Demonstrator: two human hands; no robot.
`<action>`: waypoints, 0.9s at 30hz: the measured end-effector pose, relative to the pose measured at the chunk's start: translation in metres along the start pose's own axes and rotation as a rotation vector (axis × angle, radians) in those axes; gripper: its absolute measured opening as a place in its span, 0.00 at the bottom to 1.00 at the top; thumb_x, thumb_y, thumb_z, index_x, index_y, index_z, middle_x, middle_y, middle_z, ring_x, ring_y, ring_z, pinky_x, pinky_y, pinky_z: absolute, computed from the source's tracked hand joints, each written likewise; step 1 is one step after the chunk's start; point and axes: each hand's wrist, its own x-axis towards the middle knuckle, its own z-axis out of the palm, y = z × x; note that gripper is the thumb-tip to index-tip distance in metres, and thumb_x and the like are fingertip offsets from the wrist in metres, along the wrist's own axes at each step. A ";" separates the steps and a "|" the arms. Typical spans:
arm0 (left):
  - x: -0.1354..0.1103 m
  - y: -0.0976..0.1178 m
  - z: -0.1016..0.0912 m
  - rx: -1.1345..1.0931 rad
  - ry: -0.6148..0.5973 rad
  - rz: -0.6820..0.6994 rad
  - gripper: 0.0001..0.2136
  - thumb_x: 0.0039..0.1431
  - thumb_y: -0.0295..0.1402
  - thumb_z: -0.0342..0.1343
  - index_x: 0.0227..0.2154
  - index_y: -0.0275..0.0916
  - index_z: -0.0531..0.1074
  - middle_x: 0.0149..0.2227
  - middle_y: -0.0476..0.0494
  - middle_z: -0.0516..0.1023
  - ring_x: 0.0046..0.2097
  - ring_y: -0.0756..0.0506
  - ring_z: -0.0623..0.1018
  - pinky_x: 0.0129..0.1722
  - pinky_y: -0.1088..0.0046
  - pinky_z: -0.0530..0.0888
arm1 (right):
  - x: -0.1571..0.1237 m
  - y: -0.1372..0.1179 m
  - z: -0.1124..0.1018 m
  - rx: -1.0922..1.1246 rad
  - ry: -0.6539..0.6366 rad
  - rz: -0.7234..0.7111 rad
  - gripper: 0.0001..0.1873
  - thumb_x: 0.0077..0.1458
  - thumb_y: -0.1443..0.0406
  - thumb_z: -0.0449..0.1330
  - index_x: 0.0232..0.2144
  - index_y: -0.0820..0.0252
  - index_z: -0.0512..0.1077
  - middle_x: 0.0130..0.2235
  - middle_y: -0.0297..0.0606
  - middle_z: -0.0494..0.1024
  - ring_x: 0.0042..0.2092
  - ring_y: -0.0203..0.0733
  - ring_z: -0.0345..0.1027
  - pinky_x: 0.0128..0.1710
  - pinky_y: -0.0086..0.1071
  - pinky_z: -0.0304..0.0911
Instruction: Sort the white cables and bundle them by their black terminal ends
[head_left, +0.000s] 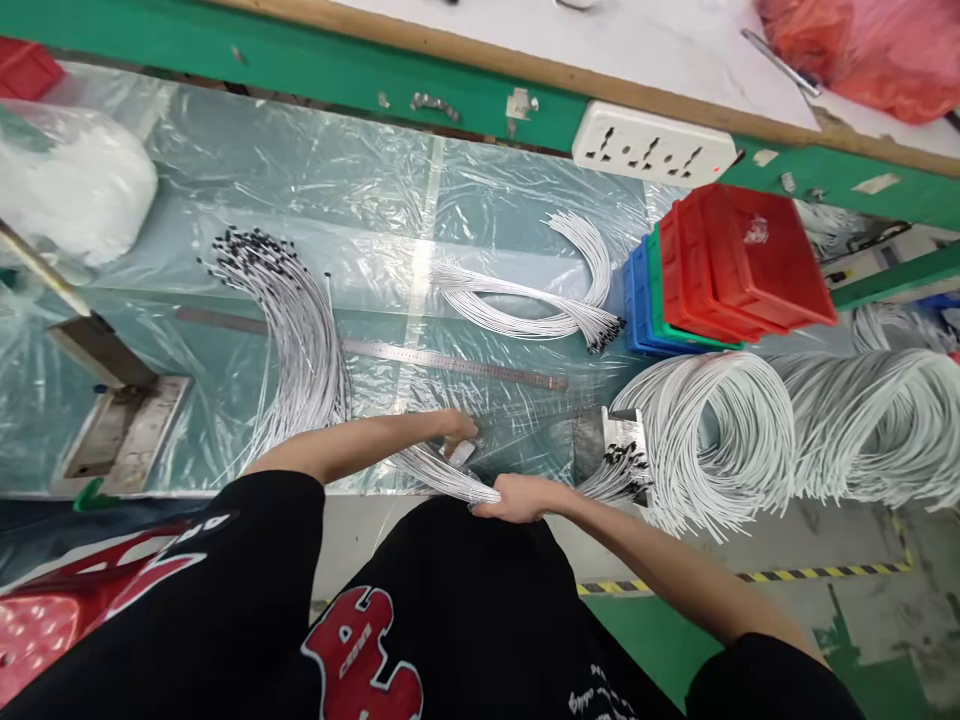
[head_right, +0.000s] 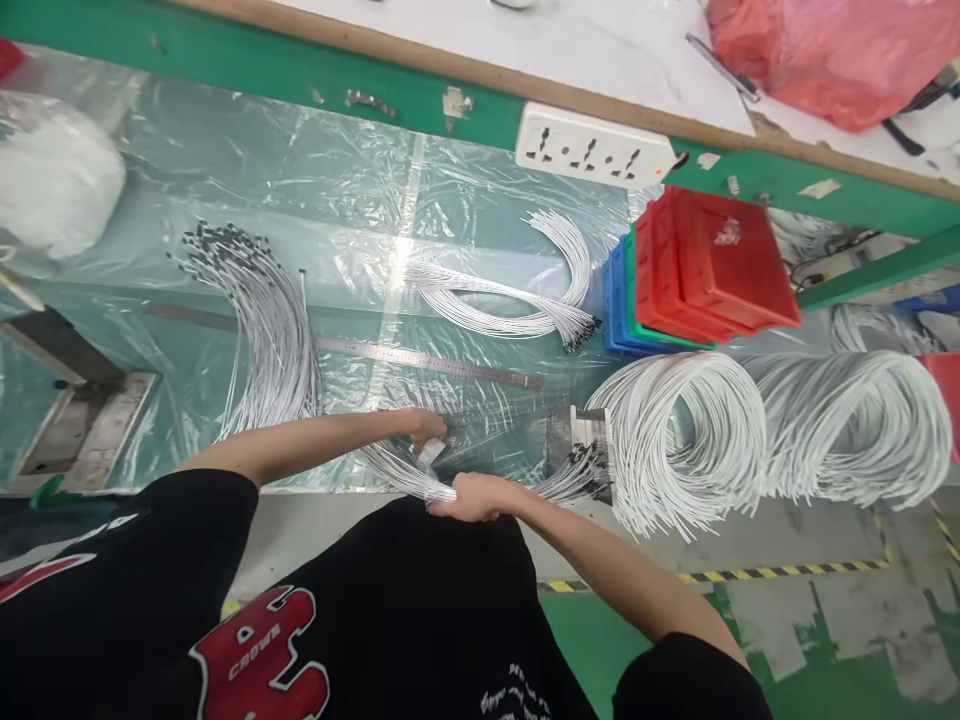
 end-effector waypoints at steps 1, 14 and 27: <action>-0.001 -0.005 0.000 0.017 0.006 -0.001 0.15 0.63 0.41 0.57 0.45 0.35 0.73 0.47 0.41 0.75 0.48 0.42 0.76 0.50 0.57 0.73 | 0.000 0.001 0.000 0.016 -0.007 -0.007 0.30 0.56 0.40 0.56 0.19 0.58 0.61 0.14 0.32 0.64 0.16 0.38 0.61 0.15 0.28 0.54; 0.013 -0.011 -0.067 -0.126 0.015 0.021 0.31 0.32 0.39 0.70 0.44 0.37 0.71 0.43 0.37 0.79 0.43 0.37 0.77 0.37 0.67 0.76 | -0.001 -0.012 -0.013 0.037 -0.113 0.006 0.29 0.59 0.44 0.56 0.18 0.57 0.59 0.14 0.30 0.62 0.16 0.34 0.59 0.16 0.27 0.56; -0.048 0.012 -0.148 -0.045 0.072 0.083 0.30 0.37 0.42 0.68 0.45 0.36 0.71 0.45 0.36 0.78 0.42 0.38 0.78 0.37 0.66 0.74 | 0.001 -0.006 -0.007 0.047 -0.117 0.001 0.30 0.58 0.42 0.54 0.16 0.57 0.59 0.14 0.32 0.64 0.16 0.36 0.60 0.16 0.28 0.57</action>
